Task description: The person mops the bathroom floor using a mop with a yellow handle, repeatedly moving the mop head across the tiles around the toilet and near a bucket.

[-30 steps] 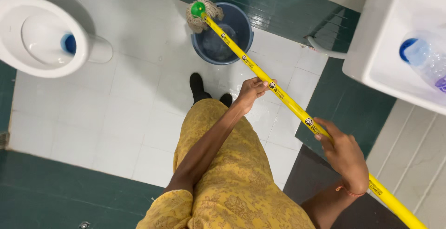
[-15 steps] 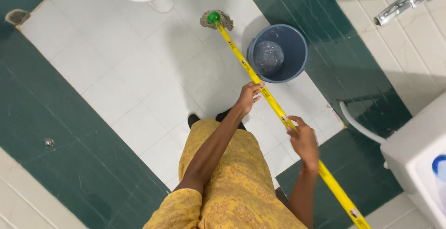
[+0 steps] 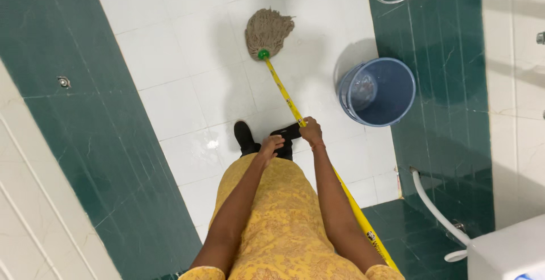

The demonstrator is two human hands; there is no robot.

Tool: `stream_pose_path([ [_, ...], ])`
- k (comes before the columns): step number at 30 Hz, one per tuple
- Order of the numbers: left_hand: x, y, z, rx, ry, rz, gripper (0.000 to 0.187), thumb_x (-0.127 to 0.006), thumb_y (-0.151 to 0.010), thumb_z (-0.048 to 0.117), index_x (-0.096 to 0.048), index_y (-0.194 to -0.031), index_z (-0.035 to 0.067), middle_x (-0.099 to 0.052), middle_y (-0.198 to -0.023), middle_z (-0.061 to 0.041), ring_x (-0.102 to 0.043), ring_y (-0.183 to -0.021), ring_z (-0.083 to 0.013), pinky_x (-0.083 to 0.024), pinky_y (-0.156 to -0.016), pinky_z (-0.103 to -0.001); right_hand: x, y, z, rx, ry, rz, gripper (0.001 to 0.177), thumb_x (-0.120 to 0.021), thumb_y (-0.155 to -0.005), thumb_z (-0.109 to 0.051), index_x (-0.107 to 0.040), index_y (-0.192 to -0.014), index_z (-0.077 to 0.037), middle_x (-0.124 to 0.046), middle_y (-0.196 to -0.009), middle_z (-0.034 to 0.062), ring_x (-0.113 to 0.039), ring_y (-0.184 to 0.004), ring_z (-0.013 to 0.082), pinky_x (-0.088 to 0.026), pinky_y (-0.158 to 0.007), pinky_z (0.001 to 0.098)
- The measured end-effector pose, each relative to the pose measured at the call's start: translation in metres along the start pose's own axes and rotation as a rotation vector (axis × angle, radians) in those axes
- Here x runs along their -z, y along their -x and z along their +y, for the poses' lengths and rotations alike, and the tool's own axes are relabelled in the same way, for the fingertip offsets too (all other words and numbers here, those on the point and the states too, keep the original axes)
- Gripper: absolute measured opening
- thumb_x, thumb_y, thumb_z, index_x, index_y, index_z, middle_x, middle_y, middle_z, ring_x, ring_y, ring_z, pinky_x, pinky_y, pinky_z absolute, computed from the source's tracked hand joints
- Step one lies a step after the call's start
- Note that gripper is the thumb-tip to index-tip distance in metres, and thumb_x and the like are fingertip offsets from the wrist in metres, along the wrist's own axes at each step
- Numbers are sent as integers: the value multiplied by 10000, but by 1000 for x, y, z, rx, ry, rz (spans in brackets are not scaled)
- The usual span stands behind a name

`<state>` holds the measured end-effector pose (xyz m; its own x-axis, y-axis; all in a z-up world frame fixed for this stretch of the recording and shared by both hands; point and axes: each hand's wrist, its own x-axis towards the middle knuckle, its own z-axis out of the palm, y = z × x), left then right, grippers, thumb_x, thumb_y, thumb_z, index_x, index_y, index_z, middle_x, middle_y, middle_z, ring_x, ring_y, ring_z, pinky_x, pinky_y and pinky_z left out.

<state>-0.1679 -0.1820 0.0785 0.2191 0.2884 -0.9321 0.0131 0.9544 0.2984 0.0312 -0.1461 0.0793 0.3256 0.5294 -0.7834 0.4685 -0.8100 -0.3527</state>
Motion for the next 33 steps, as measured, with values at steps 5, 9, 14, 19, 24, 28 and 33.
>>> stream_pose_path([
  [5, -8, 3, -8, -44, 7, -101, 561, -623, -893, 383, -553, -1395, 143, -675, -1323, -38, -597, -1248, -187, -363, -985, -510, -15, 48, 5, -72, -226, -304, 568, -619, -822, -104, -523, -1381, -98, -699, -1012, 120, -695, -720, 204, -523, -566, 379],
  [9, -16, -2, -1, -154, -18, -58, 506, -624, -913, 397, -714, -1225, 8, -704, -1131, -115, -684, -1109, -229, -466, -790, -509, -43, 98, 11, 160, -163, -269, 715, -658, -800, 11, -453, -1474, -115, -659, -1046, 129, -641, -730, 168, -550, -567, 309],
  [14, -13, -2, 3, 42, 82, -105, 460, -634, -927, 466, -675, -1151, 65, -695, -1007, -47, -650, -905, -195, -467, -665, -375, -10, 133, -29, -88, -490, -374, 728, -639, -878, -5, -325, -1534, -36, -652, -1058, 178, -645, -707, 176, -554, -547, 282],
  [19, -42, -10, 22, 54, 543, -85, 307, -734, -898, 311, -600, -971, 45, -640, -788, -85, -627, -668, -204, -498, -536, -383, 31, 232, -68, -74, -486, -439, 834, -647, -873, -48, -218, -1586, -118, -584, -1027, 144, -576, -620, 144, -512, -507, 263],
  [24, -61, -3, 24, -52, 626, 190, 239, -751, -882, 139, -582, -884, -29, -590, -645, -101, -560, -493, -194, -417, -440, -349, 47, 304, -99, -89, -201, -370, 750, -681, -887, -84, -346, -1558, -97, -550, -704, 34, -487, -483, 111, -426, -466, 251],
  [28, -38, -5, 38, -66, 570, 314, 233, -716, -876, 140, -586, -805, -40, -602, -635, -103, -558, -489, -179, -415, -448, -350, 41, 313, -129, 61, -143, -387, 717, -646, -916, -119, -341, -1564, -92, -491, -628, -25, -441, -458, 95, -401, -448, 256],
  [33, 17, -8, 68, -148, 604, 396, 217, -687, -857, 90, -564, -786, -75, -610, -631, -131, -564, -484, -188, -458, -450, -341, 23, 300, -166, 159, -122, -478, 662, -620, -937, -163, -380, -1550, -90, -472, -613, -5, -438, -423, 100, -399, -407, 263],
])
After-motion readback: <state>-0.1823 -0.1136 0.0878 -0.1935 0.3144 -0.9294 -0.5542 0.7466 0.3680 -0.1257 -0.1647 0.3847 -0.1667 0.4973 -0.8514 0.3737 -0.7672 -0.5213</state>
